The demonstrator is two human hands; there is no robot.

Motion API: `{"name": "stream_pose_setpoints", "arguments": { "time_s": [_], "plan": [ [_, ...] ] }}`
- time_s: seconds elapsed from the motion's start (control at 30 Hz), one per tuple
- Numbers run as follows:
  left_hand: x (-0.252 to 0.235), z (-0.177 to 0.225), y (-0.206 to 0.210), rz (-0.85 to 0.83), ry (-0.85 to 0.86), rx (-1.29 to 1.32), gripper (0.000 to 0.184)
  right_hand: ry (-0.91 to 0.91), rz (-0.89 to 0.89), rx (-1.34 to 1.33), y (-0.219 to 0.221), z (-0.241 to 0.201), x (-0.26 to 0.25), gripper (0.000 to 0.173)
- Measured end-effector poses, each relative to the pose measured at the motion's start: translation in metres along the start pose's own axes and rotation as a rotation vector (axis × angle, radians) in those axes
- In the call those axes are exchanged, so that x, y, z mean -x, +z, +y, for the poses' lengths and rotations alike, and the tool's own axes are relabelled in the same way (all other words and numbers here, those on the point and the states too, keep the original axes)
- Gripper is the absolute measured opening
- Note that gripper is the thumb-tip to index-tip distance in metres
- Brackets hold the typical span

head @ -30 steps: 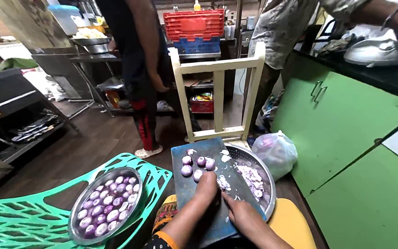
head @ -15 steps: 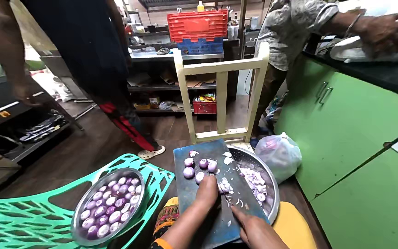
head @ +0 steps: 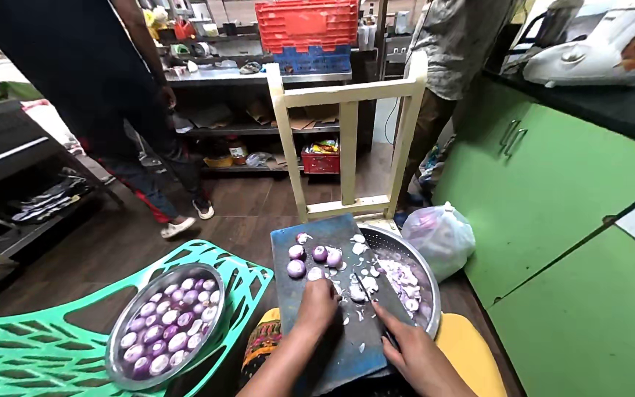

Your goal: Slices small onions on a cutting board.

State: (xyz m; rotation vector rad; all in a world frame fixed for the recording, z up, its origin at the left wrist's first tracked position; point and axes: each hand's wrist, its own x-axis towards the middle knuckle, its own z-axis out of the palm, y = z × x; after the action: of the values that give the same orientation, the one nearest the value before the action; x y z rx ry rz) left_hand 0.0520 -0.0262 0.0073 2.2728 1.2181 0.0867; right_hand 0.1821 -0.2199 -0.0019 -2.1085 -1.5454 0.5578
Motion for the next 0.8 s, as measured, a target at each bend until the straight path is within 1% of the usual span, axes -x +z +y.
{"name": "stream_pose_setpoints", "arguments": {
  "time_s": [0.1,0.13,0.17,0.2,0.27,0.3,0.37,0.43,0.53,0.6,0.7,0.8],
  "plan": [
    [-0.006,0.018,0.012,-0.047,-0.01,0.075,0.051,0.068,-0.002,0.009,-0.004,0.01,0.002,0.064],
    [-0.009,0.024,0.018,-0.069,-0.01,0.058,0.054,0.082,-0.003,0.019,-0.006,0.013,0.003,0.064],
    [-0.011,0.028,0.024,-0.084,0.004,0.035,0.051,0.094,-0.008,0.031,-0.007,0.014,0.005,0.064],
    [-0.013,0.032,0.028,-0.079,0.029,0.012,0.044,0.111,-0.022,0.039,-0.009,0.015,0.007,0.065],
    [-0.013,0.035,0.031,-0.027,0.082,-0.046,0.029,0.125,-0.059,0.035,-0.01,0.016,0.01,0.065],
    [-0.014,0.035,0.029,-0.001,0.096,-0.098,0.026,0.116,-0.08,0.026,-0.007,0.017,0.011,0.065],
    [-0.016,0.031,0.026,0.017,0.107,-0.201,0.024,0.098,-0.141,0.006,0.0,0.016,0.01,0.065],
    [-0.015,0.025,0.028,-0.036,0.119,-0.233,0.023,0.114,-0.186,0.009,0.007,0.014,0.005,0.065],
    [-0.011,0.02,0.027,-0.11,0.195,-0.086,0.023,0.193,-0.112,0.055,0.003,0.017,-0.006,0.066],
    [-0.004,0.014,0.032,-0.095,0.22,-0.023,0.023,0.222,-0.085,0.089,-0.001,0.017,-0.006,0.065],
    [-0.003,0.012,0.037,-0.028,0.189,-0.009,0.018,0.135,-0.1,0.075,0.004,0.006,-0.004,0.063],
    [-0.009,0.017,0.03,-0.05,0.149,-0.079,0.016,0.119,-0.19,0.102,0.011,-0.004,-0.017,0.064]
  ]
}}
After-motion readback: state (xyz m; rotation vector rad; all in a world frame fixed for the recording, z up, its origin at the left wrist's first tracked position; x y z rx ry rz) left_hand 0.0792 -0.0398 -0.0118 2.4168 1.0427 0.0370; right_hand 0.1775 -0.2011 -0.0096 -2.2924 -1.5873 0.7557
